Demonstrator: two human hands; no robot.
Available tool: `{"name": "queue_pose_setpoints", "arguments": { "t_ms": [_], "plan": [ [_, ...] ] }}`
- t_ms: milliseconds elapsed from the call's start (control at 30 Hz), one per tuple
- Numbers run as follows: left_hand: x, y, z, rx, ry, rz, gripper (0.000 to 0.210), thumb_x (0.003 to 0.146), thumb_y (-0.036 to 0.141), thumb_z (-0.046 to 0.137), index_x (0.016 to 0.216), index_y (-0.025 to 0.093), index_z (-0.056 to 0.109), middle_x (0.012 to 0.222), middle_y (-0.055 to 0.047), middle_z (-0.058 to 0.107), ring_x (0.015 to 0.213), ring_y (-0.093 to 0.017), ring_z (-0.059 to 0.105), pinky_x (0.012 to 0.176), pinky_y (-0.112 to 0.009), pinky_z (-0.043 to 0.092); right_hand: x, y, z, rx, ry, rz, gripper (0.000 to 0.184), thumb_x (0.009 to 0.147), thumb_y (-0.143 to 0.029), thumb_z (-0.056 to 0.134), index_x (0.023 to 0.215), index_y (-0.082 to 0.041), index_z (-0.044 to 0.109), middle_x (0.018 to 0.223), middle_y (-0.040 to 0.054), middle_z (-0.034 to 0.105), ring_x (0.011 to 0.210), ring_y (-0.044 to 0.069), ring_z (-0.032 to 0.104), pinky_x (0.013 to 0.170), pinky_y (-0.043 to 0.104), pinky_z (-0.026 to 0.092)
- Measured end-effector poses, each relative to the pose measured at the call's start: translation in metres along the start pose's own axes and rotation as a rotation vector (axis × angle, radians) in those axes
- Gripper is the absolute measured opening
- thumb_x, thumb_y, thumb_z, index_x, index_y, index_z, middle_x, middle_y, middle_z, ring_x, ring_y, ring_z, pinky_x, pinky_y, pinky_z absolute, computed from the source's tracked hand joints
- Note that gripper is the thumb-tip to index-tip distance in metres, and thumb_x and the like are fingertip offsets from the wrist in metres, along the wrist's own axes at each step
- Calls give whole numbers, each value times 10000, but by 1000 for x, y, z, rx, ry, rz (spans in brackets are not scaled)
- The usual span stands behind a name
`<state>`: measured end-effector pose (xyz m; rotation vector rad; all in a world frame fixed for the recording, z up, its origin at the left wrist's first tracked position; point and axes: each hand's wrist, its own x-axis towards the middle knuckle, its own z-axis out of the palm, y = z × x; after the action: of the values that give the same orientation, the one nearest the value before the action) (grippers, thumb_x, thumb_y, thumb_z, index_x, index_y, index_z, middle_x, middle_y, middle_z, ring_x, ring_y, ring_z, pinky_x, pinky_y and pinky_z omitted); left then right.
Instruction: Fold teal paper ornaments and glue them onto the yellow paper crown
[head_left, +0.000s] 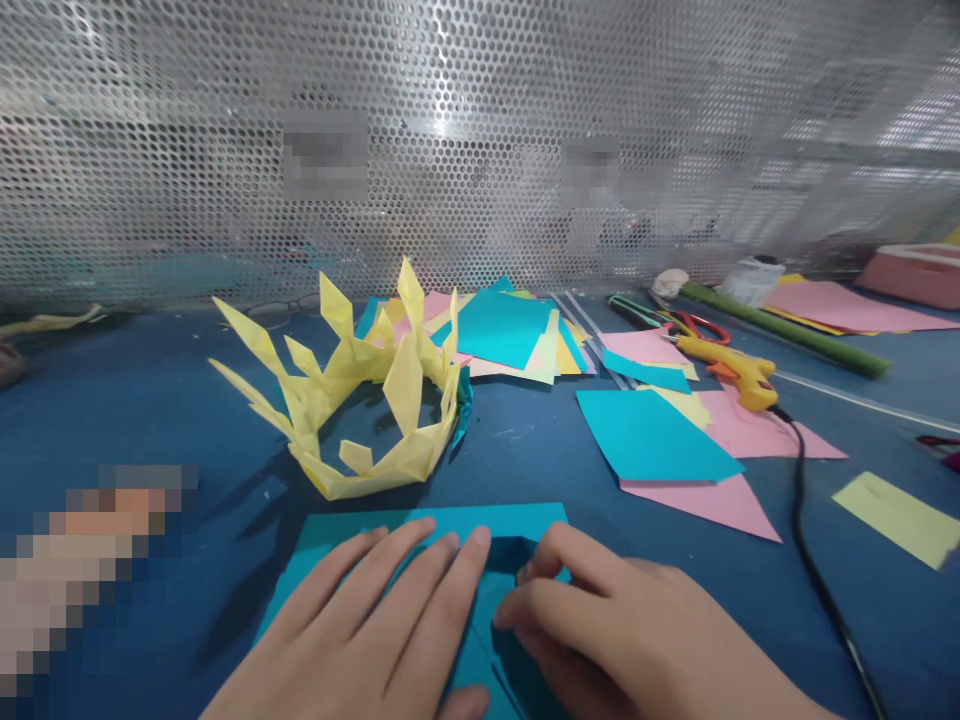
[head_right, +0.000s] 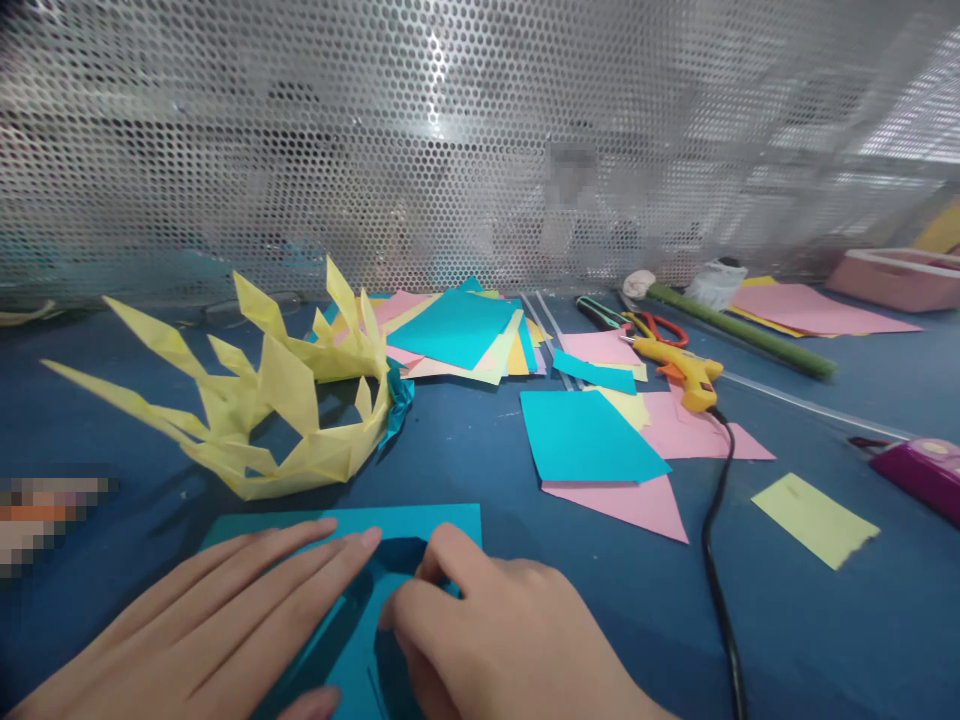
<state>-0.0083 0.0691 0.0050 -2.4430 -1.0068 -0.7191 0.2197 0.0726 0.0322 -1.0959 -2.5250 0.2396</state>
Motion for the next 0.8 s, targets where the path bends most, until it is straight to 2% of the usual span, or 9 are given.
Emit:
{"name": "queue_pose_setpoints", "arguments": {
  "t_ms": [67,100,200,267,433,600,700,800],
  "plan": [
    [7,-4,-2,-36,10,31,353,999,239,303,1242,228,559,1074,13,750,974,-160,666,987,-265,377,-2,1,-1,-64,-5,-41,270,813,-94,579,956,-313,648,834,-46,628,444,90,611,393,186,401],
    [11,-7,-4,-57,-39,68,382,990,190,280,1236,230,569,1052,3,750,955,-170,675,897,-274,446,-2,1,-1,-108,-13,-62,287,842,-127,566,1023,-338,635,836,-47,626,406,88,583,369,201,366],
    [23,-16,-16,-116,-147,134,434,876,54,305,1089,232,638,914,1,747,787,-180,689,723,-284,521,-1,0,1,-285,-11,-124,304,924,-219,489,1174,-375,562,808,-40,616,327,117,516,328,271,240],
    [29,-20,-24,-126,-235,177,453,820,35,324,1072,229,647,972,-19,744,856,-201,695,753,-307,534,1,-1,2,-375,10,-156,319,938,-225,449,1204,-380,536,790,-33,615,304,139,500,339,302,186],
    [35,-22,-28,-187,-246,99,460,792,25,351,1066,247,648,1000,16,749,870,-188,695,780,-313,537,2,-3,1,-326,7,-157,403,838,-104,468,1128,-366,564,825,-22,633,348,140,556,362,284,188],
    [46,-20,-31,-157,-172,140,433,852,3,328,1019,188,682,884,-6,767,746,-161,707,701,-264,543,3,-5,-2,-222,-93,-68,416,711,-48,480,1040,-278,589,840,-6,616,419,128,604,370,259,232],
    [51,-20,-33,-156,-165,144,432,879,6,316,961,177,705,850,-18,771,710,-164,712,669,-262,560,4,-6,-1,-272,-115,-86,444,716,-34,462,1069,-279,574,853,3,619,437,142,618,371,266,233],
    [51,-22,-33,-207,-177,114,414,886,19,331,969,179,705,900,-30,766,780,-174,718,719,-272,577,4,-7,0,-341,-106,-129,467,788,-69,451,1164,-337,526,863,-5,619,386,148,578,372,280,233]
  ]
}}
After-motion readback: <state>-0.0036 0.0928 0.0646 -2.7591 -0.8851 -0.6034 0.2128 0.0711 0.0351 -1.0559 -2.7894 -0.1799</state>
